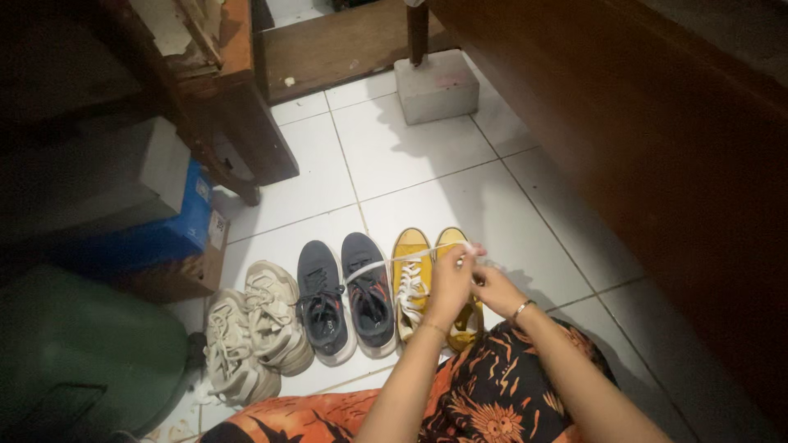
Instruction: The person sits on the floor and re-laces a pair of yellow canvas shoes by threading white laces through the eyelets and tying them. Other shoes are visible nearby but are not handled.
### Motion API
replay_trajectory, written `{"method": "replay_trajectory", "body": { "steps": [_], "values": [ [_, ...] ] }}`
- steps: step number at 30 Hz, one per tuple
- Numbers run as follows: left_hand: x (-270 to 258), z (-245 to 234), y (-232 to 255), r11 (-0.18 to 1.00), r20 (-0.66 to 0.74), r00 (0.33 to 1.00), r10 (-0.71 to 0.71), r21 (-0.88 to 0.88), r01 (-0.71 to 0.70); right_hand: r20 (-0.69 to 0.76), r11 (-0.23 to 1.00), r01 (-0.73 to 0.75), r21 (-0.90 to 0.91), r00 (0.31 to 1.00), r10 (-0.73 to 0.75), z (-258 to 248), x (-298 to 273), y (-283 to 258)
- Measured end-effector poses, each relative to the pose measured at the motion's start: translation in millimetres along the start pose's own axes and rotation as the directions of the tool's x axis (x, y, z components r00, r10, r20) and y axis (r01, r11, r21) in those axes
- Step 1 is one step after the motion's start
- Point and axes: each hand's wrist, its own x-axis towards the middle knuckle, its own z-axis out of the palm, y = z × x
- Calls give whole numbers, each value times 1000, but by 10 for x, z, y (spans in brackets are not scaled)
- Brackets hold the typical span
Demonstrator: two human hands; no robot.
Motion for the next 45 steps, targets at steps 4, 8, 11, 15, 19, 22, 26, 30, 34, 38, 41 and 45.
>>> {"method": "replay_trajectory", "body": {
  "steps": [4, 8, 11, 15, 19, 22, 26, 30, 34, 38, 41, 45],
  "values": [
    [103, -116, 172, 852, 137, 928, -347, 460, 251, -43, 950, -183, 252, 979, 200, -24, -24, 24],
    [59, -233, 77, 875, 134, 942, -309, 427, 227, -154, 921, -141, 364, 966, 209, -125, -2, 1],
    [-34, -313, 115, 906, 305, 854, -421, 183, 381, -122, 939, -112, 326, 980, 159, -116, -21, -137],
    [-73, -299, 288, 772, 179, 871, -457, 567, 288, -125, 977, -41, 207, 990, 68, -124, -78, -364],
    [-41, -211, 172, 784, 68, 850, -522, 431, 446, -181, 996, 13, 90, 984, 4, -174, -163, -550],
    [-5, -132, -153, 819, 144, 810, -568, 1, 574, -230, 1000, 10, -10, 973, -12, -182, -194, -669],
    [-10, -91, -428, 829, 127, 882, -453, -303, 470, -242, 998, -63, -18, 969, 57, -164, -195, -762],
    [68, -104, -253, 638, 68, 821, -566, -594, 489, -215, 989, -94, 117, 969, 118, -165, -168, -699],
    [188, -221, 45, 649, -130, 858, -497, -712, 267, -189, 906, -156, 394, 951, 246, -170, -113, -535],
    [346, -480, 101, 725, -331, 830, -448, -679, 121, -190, 818, -240, 522, 903, 385, -225, -129, -426],
    [520, -850, 26, 766, -478, 797, -368, -642, -32, -141, 718, -282, 636, 872, 468, -250, -115, -472],
    [566, -1375, -148, 896, -665, 676, -316, -443, -17, -100, 655, -366, 661, 823, 560, -293, -158, -468]
  ]
}}
